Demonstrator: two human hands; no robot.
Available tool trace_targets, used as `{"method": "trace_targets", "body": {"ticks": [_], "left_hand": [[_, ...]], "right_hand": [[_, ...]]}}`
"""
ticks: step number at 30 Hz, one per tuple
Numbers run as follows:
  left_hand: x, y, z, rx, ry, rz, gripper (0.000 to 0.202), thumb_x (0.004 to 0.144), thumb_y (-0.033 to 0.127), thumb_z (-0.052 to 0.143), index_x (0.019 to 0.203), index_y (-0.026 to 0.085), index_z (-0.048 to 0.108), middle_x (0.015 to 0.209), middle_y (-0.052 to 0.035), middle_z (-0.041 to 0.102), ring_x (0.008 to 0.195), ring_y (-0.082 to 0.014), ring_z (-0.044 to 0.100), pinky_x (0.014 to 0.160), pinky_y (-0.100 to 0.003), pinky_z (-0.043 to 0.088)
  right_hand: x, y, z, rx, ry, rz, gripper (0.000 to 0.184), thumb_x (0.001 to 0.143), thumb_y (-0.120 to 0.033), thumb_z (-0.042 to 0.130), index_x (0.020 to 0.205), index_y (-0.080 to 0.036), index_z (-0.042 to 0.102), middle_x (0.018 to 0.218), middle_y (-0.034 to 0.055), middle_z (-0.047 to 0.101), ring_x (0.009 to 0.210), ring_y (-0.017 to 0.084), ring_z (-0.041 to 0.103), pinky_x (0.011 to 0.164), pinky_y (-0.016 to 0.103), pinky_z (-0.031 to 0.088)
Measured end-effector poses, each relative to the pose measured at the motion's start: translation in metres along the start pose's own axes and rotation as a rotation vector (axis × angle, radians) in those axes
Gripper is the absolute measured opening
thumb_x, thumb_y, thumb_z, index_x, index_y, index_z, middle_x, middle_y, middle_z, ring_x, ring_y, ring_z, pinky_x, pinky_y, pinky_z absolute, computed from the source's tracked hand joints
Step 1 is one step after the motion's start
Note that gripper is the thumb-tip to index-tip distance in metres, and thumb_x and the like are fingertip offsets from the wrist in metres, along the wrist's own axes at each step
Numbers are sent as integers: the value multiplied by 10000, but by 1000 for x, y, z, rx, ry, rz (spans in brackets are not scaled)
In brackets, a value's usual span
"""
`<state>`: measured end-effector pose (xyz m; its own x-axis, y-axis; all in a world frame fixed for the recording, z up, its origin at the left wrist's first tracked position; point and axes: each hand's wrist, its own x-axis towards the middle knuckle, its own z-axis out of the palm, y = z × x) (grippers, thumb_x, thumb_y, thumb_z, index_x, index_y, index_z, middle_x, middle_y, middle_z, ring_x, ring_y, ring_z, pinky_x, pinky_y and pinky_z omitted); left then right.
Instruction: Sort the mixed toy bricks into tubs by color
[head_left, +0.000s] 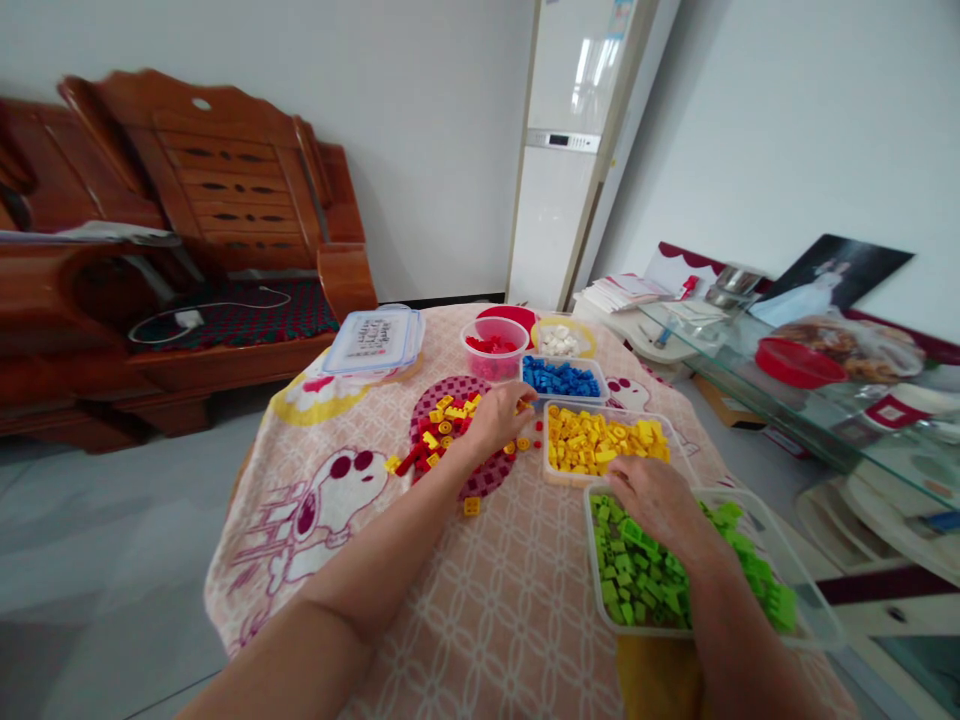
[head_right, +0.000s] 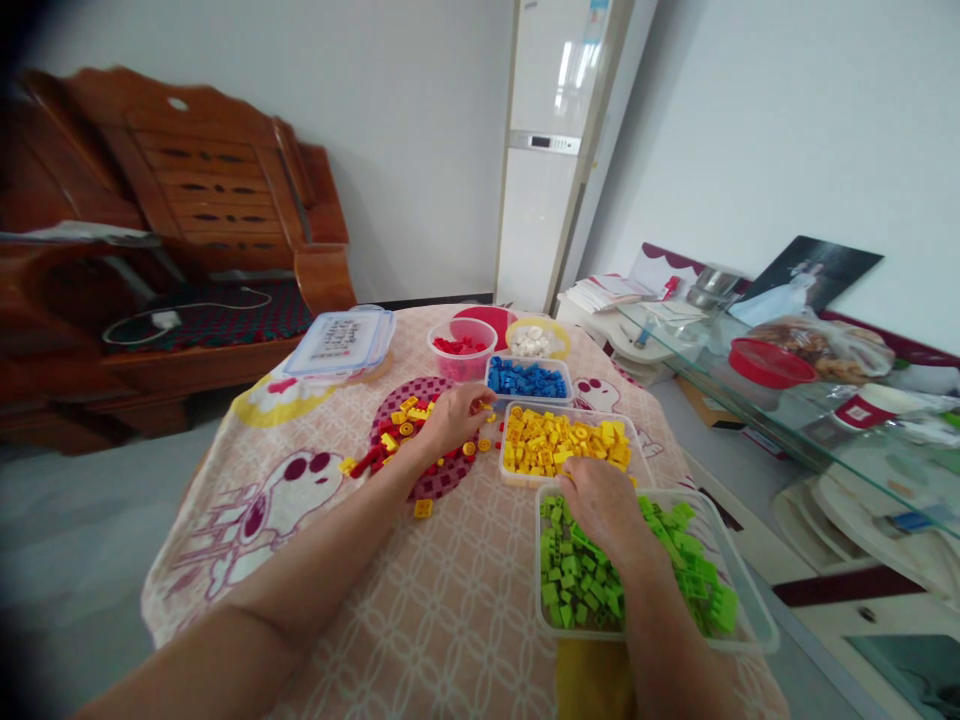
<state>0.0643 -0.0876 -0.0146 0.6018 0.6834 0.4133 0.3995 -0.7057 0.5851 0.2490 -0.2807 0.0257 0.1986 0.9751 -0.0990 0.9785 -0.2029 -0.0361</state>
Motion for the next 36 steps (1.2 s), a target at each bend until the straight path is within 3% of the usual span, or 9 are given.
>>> {"method": "trace_targets", "body": {"ticks": [7,11,16,26,30,36], "left_hand": [[-7,26,18,-217,-110,92,281,868,176,597,1126,167,707,1116,-77,739,926,-157,695,853,-263,564],[-2,16,9,-161,-31,45,328,917,188,530,1200,181,695,1118,-77,740,959,-162,694,879,-274,556],[3,-7,0,48,38,-57,300,878,140,534,1100,166,734,1104,-82,749,996,-190,690,952,-299,524],[0,-13,6,154,-83,-88,233,893,168,525,1003,203,727,1004,-44,765,949,-180,697,900,-277,525],[-1,-18,14,236,-197,-37,285,877,131,533,1090,192,713,1143,-78,743,1050,-198,684,982,-306,505],[-4,-18,19,324,-264,15,263,828,100,568,1046,147,708,1056,-117,740,1019,-238,683,941,-335,517]], "right_hand": [[0,2,3,1,19,-11,282,997,-281,462,874,-174,693,884,83,740,835,184,656,708,286,325],[0,4,4,3,33,-12,278,995,-285,467,882,-173,695,880,82,738,820,179,652,700,287,322],[-1,2,2,-1,5,-7,280,999,-286,463,888,-174,694,880,79,736,833,193,656,701,292,321],[0,2,3,2,11,-14,277,994,-283,461,862,-182,683,858,73,730,822,187,652,695,287,325],[0,2,3,1,5,-9,277,994,-282,460,858,-182,680,868,76,732,826,191,654,702,288,329],[0,0,1,-1,-16,2,283,1004,-285,452,910,-182,698,902,82,738,865,200,665,715,290,339]]}}
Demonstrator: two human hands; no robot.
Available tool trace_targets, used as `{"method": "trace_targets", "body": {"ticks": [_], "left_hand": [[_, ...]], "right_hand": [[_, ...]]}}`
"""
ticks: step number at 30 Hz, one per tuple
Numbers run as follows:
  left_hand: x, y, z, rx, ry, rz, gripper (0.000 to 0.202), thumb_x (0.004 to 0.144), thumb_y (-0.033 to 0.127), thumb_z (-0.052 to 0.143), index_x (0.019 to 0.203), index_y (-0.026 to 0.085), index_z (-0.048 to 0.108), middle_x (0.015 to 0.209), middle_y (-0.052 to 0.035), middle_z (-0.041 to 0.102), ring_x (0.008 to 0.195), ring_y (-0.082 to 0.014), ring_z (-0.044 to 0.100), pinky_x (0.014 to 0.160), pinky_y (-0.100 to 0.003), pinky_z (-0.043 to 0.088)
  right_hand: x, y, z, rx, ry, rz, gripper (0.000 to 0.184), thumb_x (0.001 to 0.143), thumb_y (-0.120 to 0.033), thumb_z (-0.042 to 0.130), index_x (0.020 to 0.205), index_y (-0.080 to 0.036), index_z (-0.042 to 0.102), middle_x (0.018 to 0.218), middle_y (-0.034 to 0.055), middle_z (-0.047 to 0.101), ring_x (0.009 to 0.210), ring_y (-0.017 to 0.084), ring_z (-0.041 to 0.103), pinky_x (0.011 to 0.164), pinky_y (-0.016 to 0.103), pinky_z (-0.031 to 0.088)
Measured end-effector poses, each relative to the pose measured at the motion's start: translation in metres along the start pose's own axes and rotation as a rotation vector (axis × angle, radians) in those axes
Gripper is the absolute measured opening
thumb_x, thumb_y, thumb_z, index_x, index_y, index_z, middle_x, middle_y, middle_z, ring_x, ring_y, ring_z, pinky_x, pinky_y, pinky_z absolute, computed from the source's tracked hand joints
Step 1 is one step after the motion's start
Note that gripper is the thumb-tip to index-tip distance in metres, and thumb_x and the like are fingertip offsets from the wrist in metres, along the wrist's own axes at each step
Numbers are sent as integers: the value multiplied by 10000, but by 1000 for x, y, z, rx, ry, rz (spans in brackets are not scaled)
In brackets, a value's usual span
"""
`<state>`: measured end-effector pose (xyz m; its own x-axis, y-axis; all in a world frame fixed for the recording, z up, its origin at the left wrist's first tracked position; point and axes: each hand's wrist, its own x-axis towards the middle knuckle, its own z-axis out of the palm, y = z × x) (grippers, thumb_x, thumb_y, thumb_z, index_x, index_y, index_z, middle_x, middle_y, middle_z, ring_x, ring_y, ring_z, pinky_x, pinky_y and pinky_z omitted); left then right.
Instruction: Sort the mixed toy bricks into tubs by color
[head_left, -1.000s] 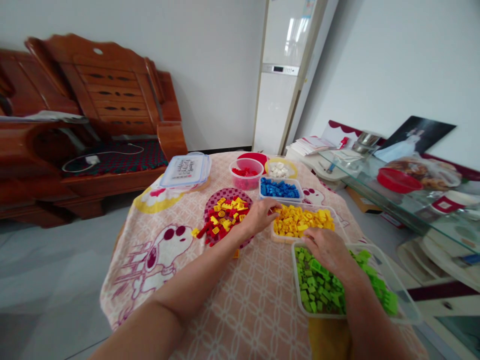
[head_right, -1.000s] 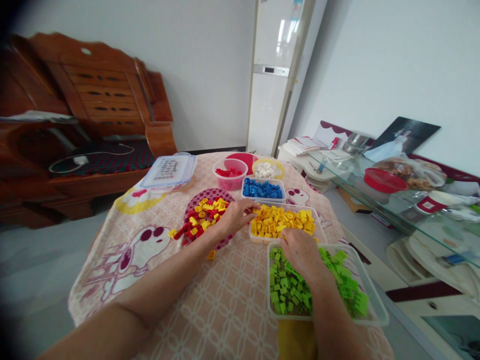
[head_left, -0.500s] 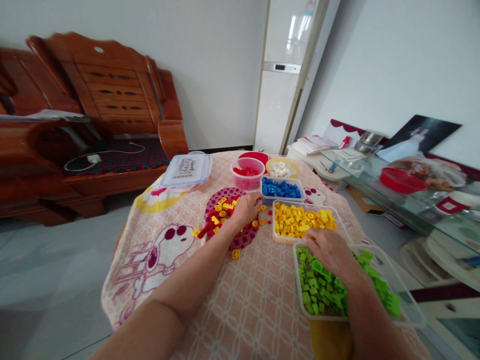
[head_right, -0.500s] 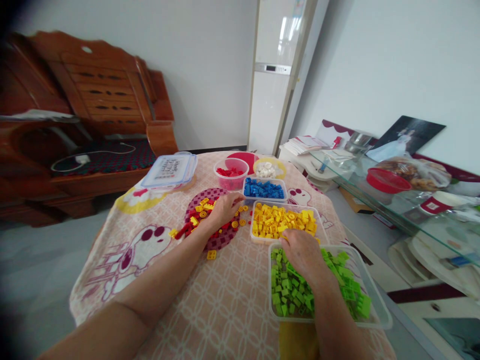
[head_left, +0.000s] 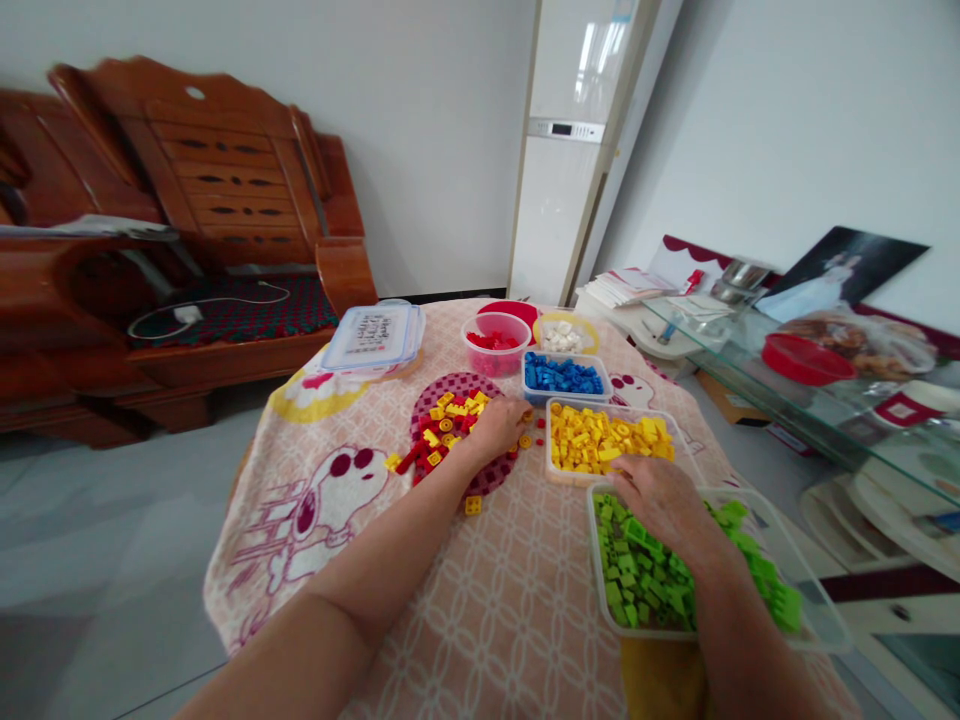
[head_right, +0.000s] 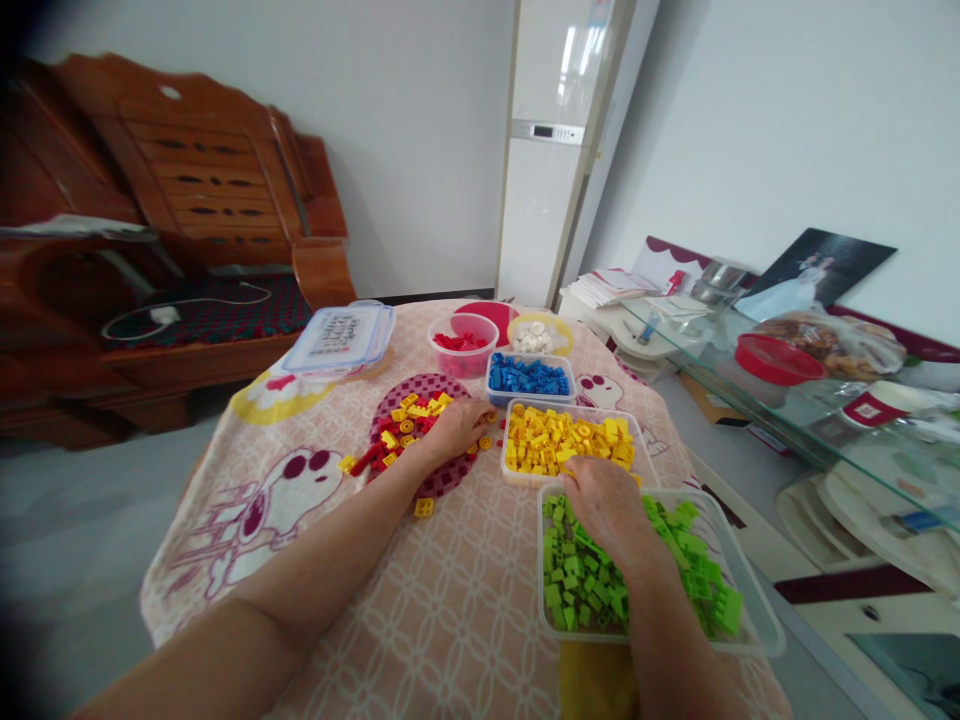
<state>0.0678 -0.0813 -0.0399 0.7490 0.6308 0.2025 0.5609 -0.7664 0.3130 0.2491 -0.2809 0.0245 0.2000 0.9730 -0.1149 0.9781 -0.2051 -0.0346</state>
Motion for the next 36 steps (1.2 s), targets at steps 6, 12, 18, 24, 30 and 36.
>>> {"method": "trace_targets", "body": {"ticks": [6,12,18,24,30,36], "left_hand": [[1,-3,4,-44,33,-6,185,805,105,596,938,179,701,986,-72,736,963,-205,675,915,-305,516],[1,-2,-1,-171,119,14,193,804,110,599,952,178,704,975,-60,741,935,-190,677,885,-288,522],[-1,17,-14,-392,290,81,166,833,155,618,972,168,708,967,-48,742,801,-141,665,810,-259,535],[-3,27,-23,-479,211,265,226,833,158,627,1035,168,727,1057,-74,737,814,-135,666,765,-246,551],[-1,-14,-42,-304,329,-22,298,829,150,578,1080,153,738,1018,-73,753,815,-150,678,808,-271,551],[0,-10,-30,-48,83,-60,223,855,206,609,1013,195,768,1006,-65,755,933,-195,691,867,-279,522]], "right_hand": [[0,-1,0,0,10,-2,277,1003,-274,459,910,-175,701,902,83,740,867,197,667,717,288,338],[-1,-2,-2,-10,2,-2,275,1006,-263,455,916,-168,697,925,85,742,880,198,666,729,288,338],[0,-1,-1,-15,1,5,268,1008,-278,462,941,-168,697,948,88,743,884,197,663,732,286,337],[-1,-3,-4,-19,-8,10,265,1010,-283,464,912,-173,683,937,78,739,875,191,656,716,283,323],[-2,-4,-4,-15,9,1,267,1008,-272,467,887,-171,682,920,75,737,860,181,651,702,280,317],[-1,-2,-2,-15,7,-8,277,1010,-277,458,872,-171,673,898,69,731,830,173,647,692,281,312]]}}
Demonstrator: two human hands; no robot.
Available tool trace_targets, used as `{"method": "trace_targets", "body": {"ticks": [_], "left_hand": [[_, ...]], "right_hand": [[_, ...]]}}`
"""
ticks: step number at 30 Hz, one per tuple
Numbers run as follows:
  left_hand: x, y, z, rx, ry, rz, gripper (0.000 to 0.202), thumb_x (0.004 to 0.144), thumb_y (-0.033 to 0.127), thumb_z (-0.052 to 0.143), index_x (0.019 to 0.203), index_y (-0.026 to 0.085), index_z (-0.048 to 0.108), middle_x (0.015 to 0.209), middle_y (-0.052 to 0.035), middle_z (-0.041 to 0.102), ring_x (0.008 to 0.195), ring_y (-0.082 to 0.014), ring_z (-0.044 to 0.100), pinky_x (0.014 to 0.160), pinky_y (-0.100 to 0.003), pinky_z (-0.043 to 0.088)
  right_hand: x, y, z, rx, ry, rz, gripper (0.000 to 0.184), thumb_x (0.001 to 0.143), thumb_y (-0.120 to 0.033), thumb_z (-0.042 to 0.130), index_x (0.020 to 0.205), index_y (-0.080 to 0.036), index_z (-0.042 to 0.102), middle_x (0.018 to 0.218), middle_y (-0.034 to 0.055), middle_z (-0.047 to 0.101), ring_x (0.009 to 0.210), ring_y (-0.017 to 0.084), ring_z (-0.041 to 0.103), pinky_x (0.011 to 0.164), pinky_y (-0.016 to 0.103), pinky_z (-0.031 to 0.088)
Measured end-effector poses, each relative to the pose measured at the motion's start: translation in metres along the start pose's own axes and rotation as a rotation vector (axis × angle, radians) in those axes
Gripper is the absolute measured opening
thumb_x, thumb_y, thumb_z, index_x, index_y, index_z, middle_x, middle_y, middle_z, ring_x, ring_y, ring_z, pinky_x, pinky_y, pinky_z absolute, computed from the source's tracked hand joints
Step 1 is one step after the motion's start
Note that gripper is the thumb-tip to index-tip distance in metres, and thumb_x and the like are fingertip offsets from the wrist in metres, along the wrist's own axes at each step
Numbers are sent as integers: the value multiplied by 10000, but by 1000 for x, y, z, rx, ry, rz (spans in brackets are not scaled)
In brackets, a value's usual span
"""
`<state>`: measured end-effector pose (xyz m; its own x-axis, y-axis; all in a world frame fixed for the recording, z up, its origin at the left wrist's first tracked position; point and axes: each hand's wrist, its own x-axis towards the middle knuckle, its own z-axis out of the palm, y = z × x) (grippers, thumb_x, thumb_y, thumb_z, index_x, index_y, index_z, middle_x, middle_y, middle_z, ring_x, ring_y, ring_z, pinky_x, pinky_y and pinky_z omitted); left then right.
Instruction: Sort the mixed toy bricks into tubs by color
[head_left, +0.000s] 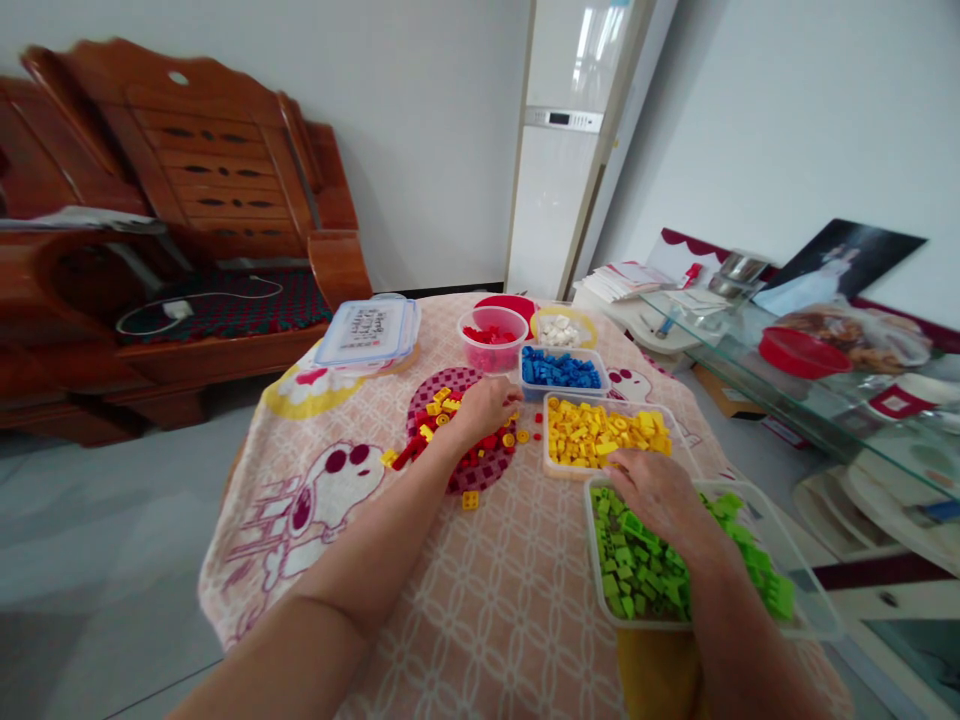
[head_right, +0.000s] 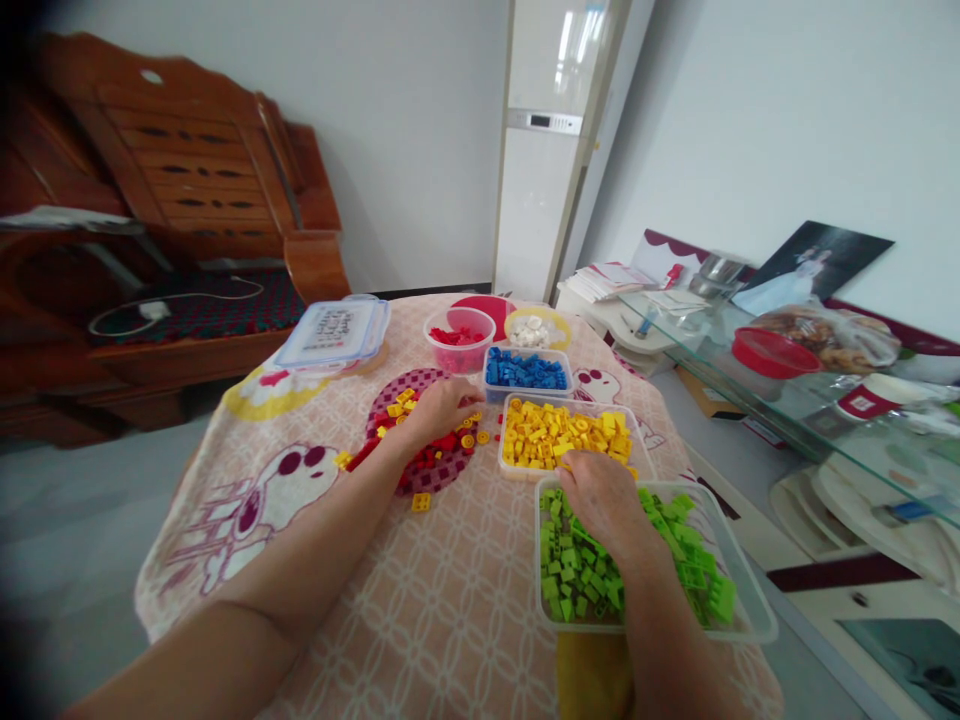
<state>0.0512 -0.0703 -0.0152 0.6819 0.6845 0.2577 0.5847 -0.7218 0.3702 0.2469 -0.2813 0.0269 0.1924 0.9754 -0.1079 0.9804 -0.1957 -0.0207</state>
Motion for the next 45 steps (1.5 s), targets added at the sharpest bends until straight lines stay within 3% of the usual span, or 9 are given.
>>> {"method": "trace_targets", "body": {"ticks": [6,11,16,23,30,36,40,45], "left_hand": [[-3,6,18,208,-150,-20,218,851,210,604,1001,200,761,1036,-103,728,1019,-244,672,851,-310,527],[-1,7,14,-4,-27,-4,259,827,179,607,1036,197,758,1015,-71,746,920,-192,685,878,-287,524],[0,14,12,-315,62,48,334,775,127,593,1057,179,764,959,-39,762,743,-132,675,771,-233,543],[-3,23,9,-438,131,91,322,768,107,625,1054,171,758,906,-27,756,722,-111,657,754,-220,543],[-9,48,12,-543,18,196,249,809,153,666,1044,162,747,985,-49,761,688,-97,627,693,-210,513],[-13,59,15,-504,-78,273,267,819,161,674,1076,167,749,1084,-66,752,754,-114,652,748,-225,512],[-9,49,6,-474,-53,248,304,822,198,681,1119,175,740,1080,-64,751,727,-110,651,735,-222,517],[0,15,-8,-294,66,60,303,797,122,613,1061,154,757,916,-48,759,738,-134,674,733,-228,516]], "right_hand": [[0,-2,-2,-5,-11,12,276,1013,-277,459,880,-171,677,908,71,733,840,181,646,696,283,309],[-1,-2,-3,-6,-3,3,283,1018,-280,455,880,-171,677,920,73,732,848,180,642,705,279,313],[-1,-3,-3,-2,-9,5,276,1012,-274,462,863,-173,671,903,69,729,836,174,637,698,276,309],[0,-1,-1,-2,5,-2,264,1000,-268,473,848,-176,669,875,64,721,803,167,627,685,281,302],[0,-2,-2,6,1,-5,283,1007,-271,447,852,-173,663,871,69,721,805,178,631,689,290,307],[1,1,1,15,17,-17,289,1008,-279,443,868,-179,676,887,71,726,807,174,635,692,285,316],[1,2,3,8,24,-14,293,1008,-279,441,862,-179,675,872,65,722,799,169,632,689,281,312],[0,2,3,12,27,-17,294,1008,-285,442,859,-175,671,858,66,717,802,176,625,686,286,308]]}}
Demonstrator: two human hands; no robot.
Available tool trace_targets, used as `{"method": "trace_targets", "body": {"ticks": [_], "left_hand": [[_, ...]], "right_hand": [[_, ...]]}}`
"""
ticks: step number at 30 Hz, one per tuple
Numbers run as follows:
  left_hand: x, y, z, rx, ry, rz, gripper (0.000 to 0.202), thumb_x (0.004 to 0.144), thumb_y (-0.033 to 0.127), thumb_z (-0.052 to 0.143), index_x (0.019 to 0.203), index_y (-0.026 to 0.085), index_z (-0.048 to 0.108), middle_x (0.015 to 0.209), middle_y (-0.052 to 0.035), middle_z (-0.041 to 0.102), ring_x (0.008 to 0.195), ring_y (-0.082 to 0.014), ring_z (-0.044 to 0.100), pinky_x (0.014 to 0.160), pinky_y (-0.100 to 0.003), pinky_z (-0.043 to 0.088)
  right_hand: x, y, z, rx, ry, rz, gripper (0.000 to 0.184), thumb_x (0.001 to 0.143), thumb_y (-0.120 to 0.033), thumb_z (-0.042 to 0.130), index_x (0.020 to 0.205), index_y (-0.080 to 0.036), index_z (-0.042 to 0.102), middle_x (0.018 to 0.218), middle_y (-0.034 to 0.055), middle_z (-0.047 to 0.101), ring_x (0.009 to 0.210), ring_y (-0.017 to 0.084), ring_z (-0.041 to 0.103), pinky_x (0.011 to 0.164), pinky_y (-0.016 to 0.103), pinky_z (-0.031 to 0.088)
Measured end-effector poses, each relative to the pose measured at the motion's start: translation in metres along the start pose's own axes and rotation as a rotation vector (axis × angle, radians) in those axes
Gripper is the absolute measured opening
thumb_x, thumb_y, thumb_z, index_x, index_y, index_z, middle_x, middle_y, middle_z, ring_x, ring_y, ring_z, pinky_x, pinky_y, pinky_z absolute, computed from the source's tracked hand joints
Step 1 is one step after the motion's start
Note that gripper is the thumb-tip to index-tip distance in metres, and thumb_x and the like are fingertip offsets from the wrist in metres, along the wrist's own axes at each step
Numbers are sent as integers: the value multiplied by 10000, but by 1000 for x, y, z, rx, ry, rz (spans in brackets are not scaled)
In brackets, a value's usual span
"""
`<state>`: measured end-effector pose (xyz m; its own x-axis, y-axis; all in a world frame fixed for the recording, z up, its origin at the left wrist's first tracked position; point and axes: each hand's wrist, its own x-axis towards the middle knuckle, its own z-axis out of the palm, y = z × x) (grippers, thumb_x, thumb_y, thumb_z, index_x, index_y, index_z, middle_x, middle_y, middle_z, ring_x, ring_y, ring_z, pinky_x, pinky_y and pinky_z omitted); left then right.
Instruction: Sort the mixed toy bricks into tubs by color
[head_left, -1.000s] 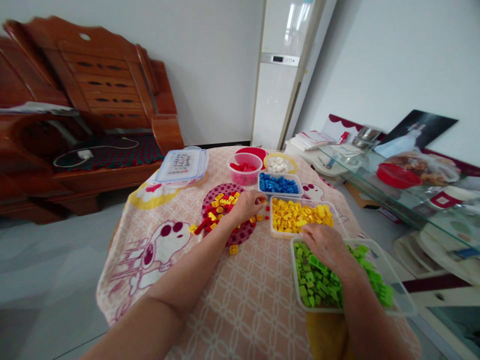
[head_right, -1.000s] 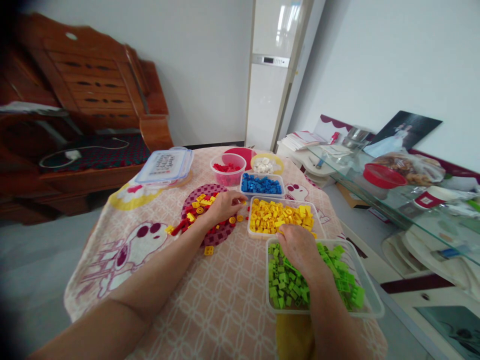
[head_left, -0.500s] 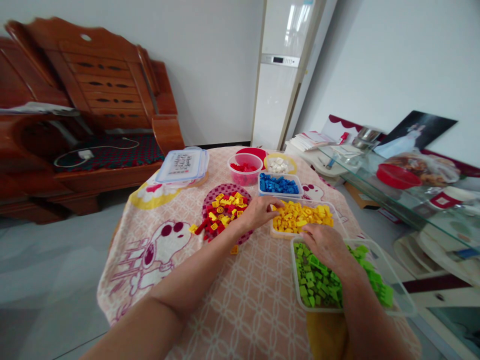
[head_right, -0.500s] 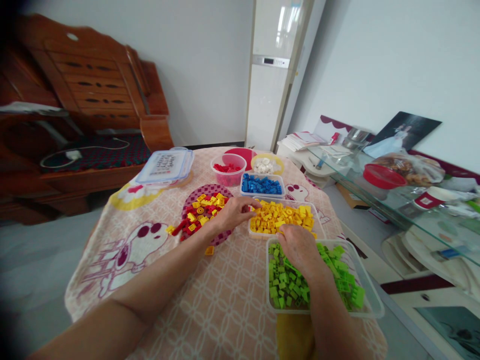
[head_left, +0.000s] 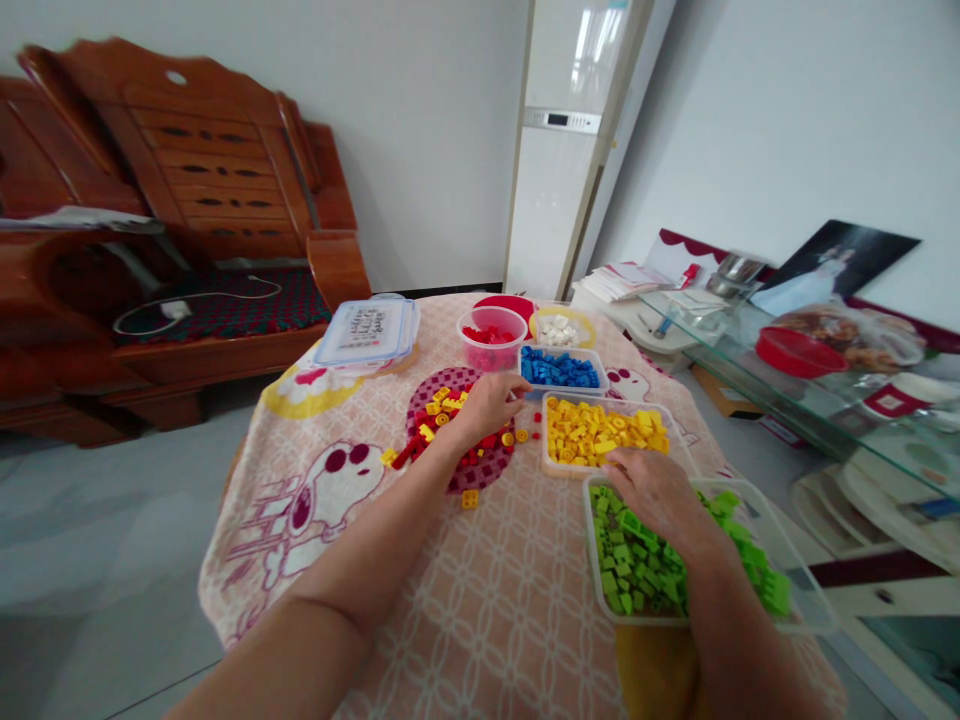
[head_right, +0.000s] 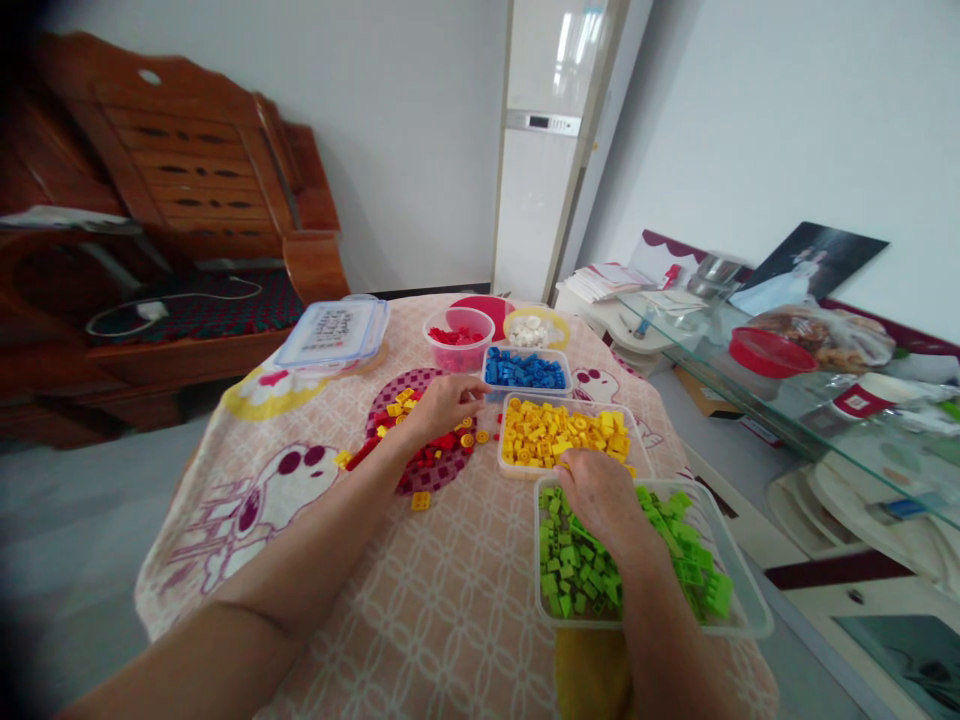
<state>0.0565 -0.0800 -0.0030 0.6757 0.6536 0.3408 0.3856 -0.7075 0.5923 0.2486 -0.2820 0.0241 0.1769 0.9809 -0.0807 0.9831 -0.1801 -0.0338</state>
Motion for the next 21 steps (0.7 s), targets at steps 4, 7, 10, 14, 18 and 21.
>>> {"method": "trace_targets", "body": {"ticks": [4,7,10,14,18,21], "left_hand": [[0,-12,-5,228,-91,-62,265,779,118,600,962,170,784,880,-56,764,804,-176,690,791,-261,519],[-3,-10,-3,331,-215,-96,208,756,145,638,880,200,796,864,-65,763,830,-209,696,774,-279,519],[-6,-5,0,406,-273,-141,217,737,147,645,878,211,798,885,-89,764,855,-244,699,746,-300,521],[-6,-4,0,467,-280,-171,263,759,134,606,927,211,793,955,-96,766,908,-245,702,768,-300,523],[-4,-6,0,357,-217,-138,242,785,125,588,918,192,779,946,-77,766,893,-210,702,801,-280,529],[-2,-4,3,137,-121,-101,209,791,127,589,919,159,752,841,-51,754,798,-171,694,762,-253,532]], "right_hand": [[0,0,-1,0,2,-2,297,1003,-281,442,840,-178,667,853,65,720,793,174,622,681,287,303],[0,0,0,-4,-2,-5,306,1009,-287,432,841,-179,663,860,66,724,800,174,628,689,287,305],[1,1,0,-7,-9,0,303,1013,-291,430,853,-180,662,878,70,727,814,176,634,696,284,310],[1,-1,-3,-9,-29,11,293,1011,-287,440,858,-182,666,884,69,725,820,179,636,691,282,309],[0,-4,-6,-17,-27,21,289,1010,-283,449,856,-179,670,878,66,726,815,176,635,687,282,307],[-1,-5,-7,-21,-30,18,285,1010,-276,451,862,-175,673,895,73,729,822,178,636,693,282,311]]}}
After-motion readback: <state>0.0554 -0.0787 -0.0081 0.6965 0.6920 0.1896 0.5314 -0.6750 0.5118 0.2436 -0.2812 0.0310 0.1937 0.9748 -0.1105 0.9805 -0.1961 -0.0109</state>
